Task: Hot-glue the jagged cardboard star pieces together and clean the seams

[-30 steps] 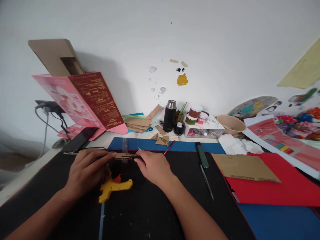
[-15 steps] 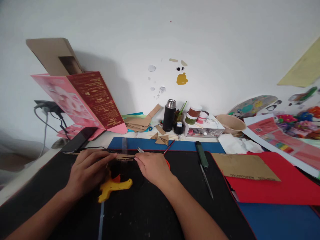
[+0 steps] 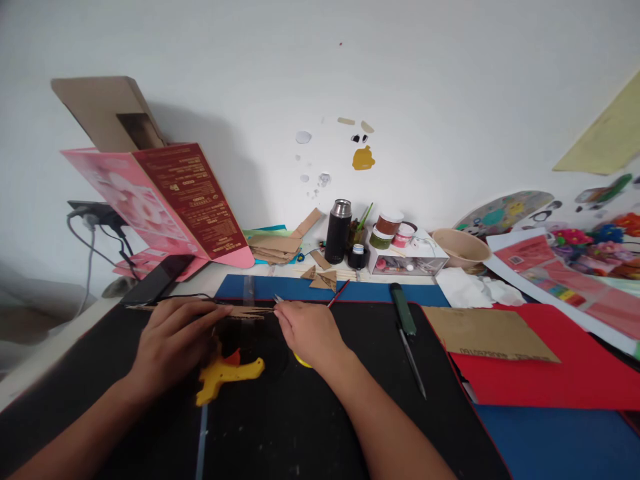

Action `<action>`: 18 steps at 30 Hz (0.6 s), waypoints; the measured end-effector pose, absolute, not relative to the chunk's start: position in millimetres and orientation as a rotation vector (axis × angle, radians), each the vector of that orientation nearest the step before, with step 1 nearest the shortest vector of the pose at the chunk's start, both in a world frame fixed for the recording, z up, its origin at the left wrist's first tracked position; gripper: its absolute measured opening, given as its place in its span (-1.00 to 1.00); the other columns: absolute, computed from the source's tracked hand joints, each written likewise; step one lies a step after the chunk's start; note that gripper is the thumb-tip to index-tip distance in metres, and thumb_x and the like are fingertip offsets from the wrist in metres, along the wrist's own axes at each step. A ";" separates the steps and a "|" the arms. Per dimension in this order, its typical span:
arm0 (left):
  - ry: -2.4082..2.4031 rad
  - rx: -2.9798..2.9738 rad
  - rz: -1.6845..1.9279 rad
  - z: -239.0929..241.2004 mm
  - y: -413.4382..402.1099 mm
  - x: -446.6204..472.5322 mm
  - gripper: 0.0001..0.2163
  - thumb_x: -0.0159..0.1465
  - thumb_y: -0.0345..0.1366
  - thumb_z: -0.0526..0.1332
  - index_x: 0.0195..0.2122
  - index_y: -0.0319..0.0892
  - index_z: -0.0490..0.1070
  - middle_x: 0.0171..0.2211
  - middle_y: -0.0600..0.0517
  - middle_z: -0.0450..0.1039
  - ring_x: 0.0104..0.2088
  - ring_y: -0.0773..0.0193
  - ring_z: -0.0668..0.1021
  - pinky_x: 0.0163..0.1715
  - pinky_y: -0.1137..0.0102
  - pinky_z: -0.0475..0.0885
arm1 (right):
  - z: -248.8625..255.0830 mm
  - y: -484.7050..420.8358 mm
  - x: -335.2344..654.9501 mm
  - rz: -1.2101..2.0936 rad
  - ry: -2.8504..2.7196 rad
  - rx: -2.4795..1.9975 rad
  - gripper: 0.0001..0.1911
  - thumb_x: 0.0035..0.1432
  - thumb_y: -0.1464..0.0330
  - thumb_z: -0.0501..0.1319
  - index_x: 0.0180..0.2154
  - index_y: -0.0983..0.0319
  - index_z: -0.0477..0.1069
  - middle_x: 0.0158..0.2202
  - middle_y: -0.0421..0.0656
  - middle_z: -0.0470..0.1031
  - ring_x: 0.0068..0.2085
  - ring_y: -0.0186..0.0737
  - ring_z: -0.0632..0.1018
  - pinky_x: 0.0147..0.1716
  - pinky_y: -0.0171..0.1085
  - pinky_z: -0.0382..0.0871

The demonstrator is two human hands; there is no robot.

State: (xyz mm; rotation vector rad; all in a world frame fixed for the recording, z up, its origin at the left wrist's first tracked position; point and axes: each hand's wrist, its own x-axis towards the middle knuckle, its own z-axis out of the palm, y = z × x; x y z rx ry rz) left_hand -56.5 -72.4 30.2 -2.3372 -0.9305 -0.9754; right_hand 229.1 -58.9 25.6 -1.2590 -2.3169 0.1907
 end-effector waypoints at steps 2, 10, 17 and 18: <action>-0.931 -2.333 -0.970 30.4 -72.2 -56.8 -0.64 0.38 -0.55 0.25 0.14 -0.08 0.52 -0.11 -0.05 0.63 -0.10 0.09 0.56 -0.05 0.20 0.43 | 26.5 -59.2 229.4 0.206 -2.299 -1.252 -0.71 0.54 0.32 0.16 0.09 0.20 0.63 0.03 -0.04 0.75 -0.03 0.00 0.76 -0.06 -0.16 0.58; -0.929 -2.318 -0.959 32.5 -71.5 -55.7 -0.60 0.36 -0.62 0.22 0.13 -0.09 0.51 -0.12 -0.05 0.62 -0.10 0.09 0.55 -0.07 0.20 0.44 | 28.7 -61.6 228.5 0.256 -2.361 -1.262 -0.68 0.53 0.33 0.20 0.20 0.20 0.56 0.14 -0.04 0.70 0.06 0.06 0.74 0.01 -0.09 0.59; -0.902 -2.355 -0.980 28.7 -73.8 -51.0 -0.59 0.34 -0.64 0.21 0.13 -0.10 0.52 -0.11 -0.05 0.63 -0.09 0.08 0.56 -0.05 0.18 0.44 | 32.7 -63.7 225.6 0.295 -2.375 -1.276 -0.70 0.52 0.28 0.22 0.17 0.18 0.58 0.08 -0.05 0.73 0.02 0.02 0.75 -0.04 -0.14 0.59; -0.899 -2.362 -0.981 28.6 -74.2 -50.6 -0.58 0.34 -0.64 0.21 0.14 -0.11 0.52 -0.10 -0.06 0.63 -0.08 0.07 0.56 -0.04 0.18 0.44 | 32.7 -63.9 225.3 0.295 -2.376 -1.268 -0.71 0.53 0.28 0.21 0.15 0.17 0.59 0.07 -0.05 0.74 0.01 0.02 0.75 -0.05 -0.15 0.59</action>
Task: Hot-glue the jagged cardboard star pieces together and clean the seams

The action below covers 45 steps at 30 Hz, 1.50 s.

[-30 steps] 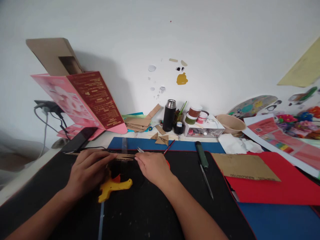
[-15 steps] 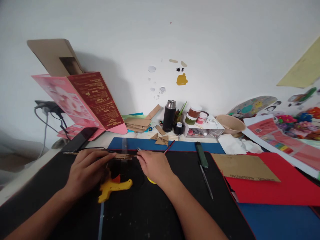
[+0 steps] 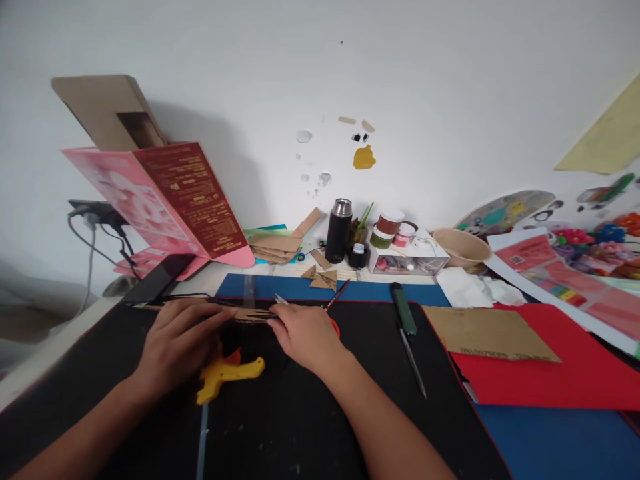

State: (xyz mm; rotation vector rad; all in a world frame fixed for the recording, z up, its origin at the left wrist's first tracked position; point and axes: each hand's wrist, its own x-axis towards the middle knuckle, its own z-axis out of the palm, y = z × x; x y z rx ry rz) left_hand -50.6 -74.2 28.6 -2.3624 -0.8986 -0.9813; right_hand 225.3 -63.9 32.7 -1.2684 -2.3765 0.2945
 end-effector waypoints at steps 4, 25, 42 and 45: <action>-0.879 -2.380 -0.981 28.7 -74.0 -50.8 -0.60 0.35 -0.63 0.20 0.14 -0.14 0.53 -0.09 -0.09 0.63 -0.06 0.05 0.55 -0.03 0.16 0.45 | 30.5 -63.3 225.7 0.265 -2.386 -1.230 -0.72 0.55 0.29 0.18 0.10 0.16 0.62 0.01 -0.07 0.76 -0.04 -0.02 0.75 -0.08 -0.17 0.57; -0.983 -2.294 -0.908 31.4 -69.6 -63.1 -0.62 0.38 -0.53 0.23 0.15 -0.02 0.53 -0.09 -0.02 0.65 -0.08 0.08 0.57 -0.04 0.20 0.41 | 26.4 -58.2 231.3 0.282 -2.211 -1.254 -0.74 0.54 0.34 0.15 0.00 0.16 0.64 -0.06 -0.10 0.77 -0.11 -0.06 0.75 -0.12 -0.22 0.51; -0.896 -2.333 -0.773 39.7 -78.3 -53.9 -0.66 0.44 -0.45 0.17 0.18 -0.09 0.53 -0.08 -0.05 0.66 -0.15 0.09 0.54 -0.13 0.20 0.33 | 26.8 -64.2 219.0 0.671 -1.952 -1.157 -0.80 0.45 0.22 0.29 -0.04 0.14 0.66 -0.37 -0.20 0.68 -0.36 -0.18 0.65 -0.32 -0.28 0.42; -0.893 -2.348 -0.768 39.2 -78.8 -52.4 -0.65 0.44 -0.45 0.17 0.20 -0.10 0.53 -0.07 -0.05 0.66 -0.14 0.09 0.54 -0.12 0.20 0.33 | 27.7 -64.2 218.1 0.662 -1.955 -1.143 -0.83 0.46 0.28 0.28 -0.14 0.11 0.67 -0.24 -0.18 0.75 -0.23 -0.14 0.71 -0.20 -0.26 0.46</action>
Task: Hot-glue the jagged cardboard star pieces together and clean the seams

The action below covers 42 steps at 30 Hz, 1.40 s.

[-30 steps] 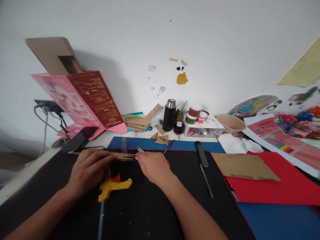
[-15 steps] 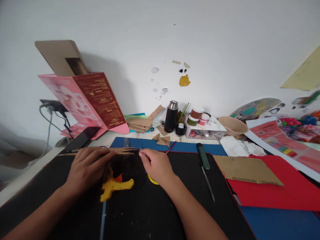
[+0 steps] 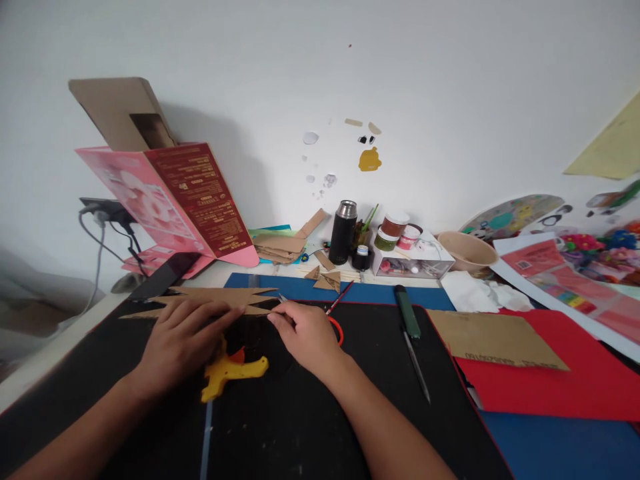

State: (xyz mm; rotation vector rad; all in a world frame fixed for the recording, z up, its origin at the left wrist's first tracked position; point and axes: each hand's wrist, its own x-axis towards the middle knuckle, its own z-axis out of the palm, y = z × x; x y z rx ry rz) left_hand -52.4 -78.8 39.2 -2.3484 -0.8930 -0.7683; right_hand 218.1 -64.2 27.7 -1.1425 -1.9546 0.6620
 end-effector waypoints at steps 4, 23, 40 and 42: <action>-0.887 -2.350 -0.768 41.0 -78.7 -52.5 -0.68 0.47 -0.41 0.16 0.20 -0.11 0.52 -0.07 -0.06 0.66 -0.14 0.08 0.53 -0.13 0.20 0.33 | 29.4 -63.7 219.4 0.709 -1.931 -1.155 -0.80 0.47 0.29 0.25 -0.17 0.12 0.67 -0.25 -0.19 0.75 -0.22 -0.13 0.72 -0.19 -0.27 0.48; -0.940 -2.312 -0.784 37.3 -76.2 -54.2 -0.66 0.45 -0.47 0.16 0.19 -0.10 0.50 -0.08 -0.07 0.65 -0.06 0.03 0.55 -0.06 0.17 0.37 | 20.7 -61.1 216.8 0.926 -1.736 -1.129 -0.80 0.38 0.19 0.29 -0.14 0.15 0.61 -0.54 -0.27 0.48 -0.48 -0.22 0.52 -0.44 -0.29 0.35; -0.940 -2.320 -0.809 33.8 -76.0 -51.9 -0.64 0.43 -0.50 0.17 0.19 -0.08 0.50 -0.10 -0.04 0.65 -0.10 0.07 0.55 -0.10 0.19 0.36 | 13.2 -61.5 211.6 1.077 -1.664 -1.110 -0.81 0.40 0.21 0.28 -0.20 0.17 0.59 -0.54 -0.29 0.47 -0.54 -0.29 0.45 -0.49 -0.33 0.28; -0.946 -2.325 -0.802 33.1 -75.4 -52.2 -0.65 0.44 -0.50 0.17 0.18 -0.08 0.50 -0.10 -0.04 0.65 -0.10 0.07 0.55 -0.10 0.19 0.37 | 12.6 -61.0 210.9 1.109 -1.653 -1.114 -0.81 0.39 0.21 0.28 -0.20 0.17 0.58 -0.54 -0.30 0.45 -0.55 -0.31 0.43 -0.49 -0.33 0.28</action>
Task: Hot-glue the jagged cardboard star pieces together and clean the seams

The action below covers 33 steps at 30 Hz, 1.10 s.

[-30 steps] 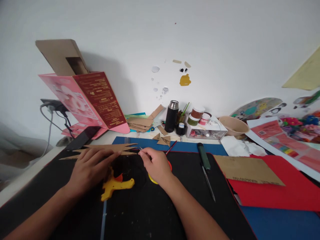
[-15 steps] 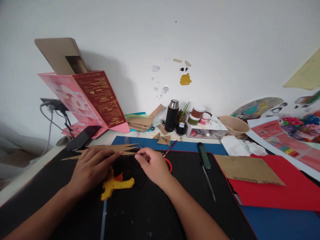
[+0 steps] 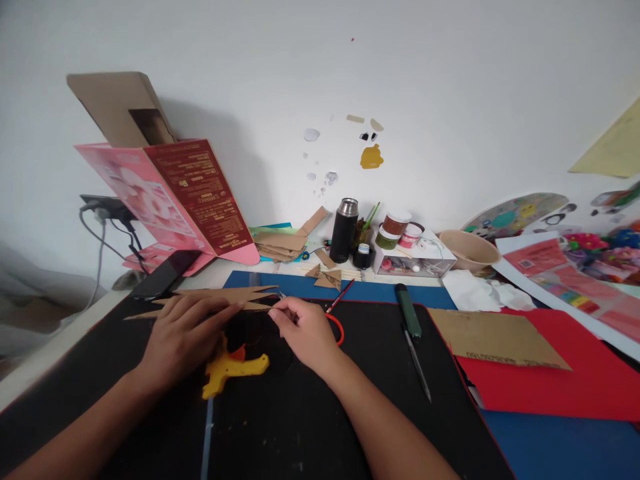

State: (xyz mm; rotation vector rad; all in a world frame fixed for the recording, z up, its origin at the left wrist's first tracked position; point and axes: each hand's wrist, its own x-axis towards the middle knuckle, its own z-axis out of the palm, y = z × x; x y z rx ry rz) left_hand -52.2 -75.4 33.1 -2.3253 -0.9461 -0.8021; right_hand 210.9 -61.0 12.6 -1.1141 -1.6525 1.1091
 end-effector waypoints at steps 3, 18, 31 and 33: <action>-0.939 -2.328 -0.802 31.9 -74.2 -53.4 -0.64 0.44 -0.51 0.16 0.19 -0.08 0.49 -0.08 -0.04 0.65 -0.07 0.06 0.56 -0.07 0.18 0.38 | 13.2 -60.4 211.7 1.120 -1.655 -1.120 -0.81 0.40 0.22 0.27 -0.20 0.18 0.58 -0.54 -0.30 0.45 -0.54 -0.30 0.44 -0.47 -0.33 0.28; -1.092 -2.200 -0.968 31.7 -60.9 -62.1 -0.72 0.42 -0.51 0.27 0.10 -0.11 0.53 -0.18 -0.02 0.61 -0.19 0.14 0.55 -0.17 0.23 0.40 | 27.1 -96.1 190.8 0.511 -2.614 -0.919 -0.21 0.14 -0.19 0.46 0.20 0.20 0.55 -0.03 -0.03 0.63 0.00 0.06 0.57 0.01 -0.10 0.43; -1.198 -2.198 -1.133 32.3 -57.8 -64.2 -0.76 0.44 -0.49 0.25 0.04 -0.10 0.60 -0.20 -0.03 0.62 -0.20 0.16 0.58 -0.16 0.25 0.41 | 15.9 -98.4 172.8 0.559 -2.634 -1.002 -0.57 0.31 0.18 0.43 0.12 0.23 0.58 -0.05 -0.02 0.66 0.00 0.03 0.63 0.04 -0.10 0.45; -1.210 -2.169 -1.163 33.0 -57.5 -66.7 -0.76 0.44 -0.47 0.25 0.05 -0.09 0.59 -0.20 -0.03 0.62 -0.21 0.15 0.58 -0.16 0.25 0.41 | 14.1 -97.6 175.6 0.661 -2.541 -0.993 -0.60 0.26 0.22 0.46 0.09 0.22 0.60 -0.08 -0.05 0.68 -0.05 -0.01 0.65 0.00 -0.14 0.46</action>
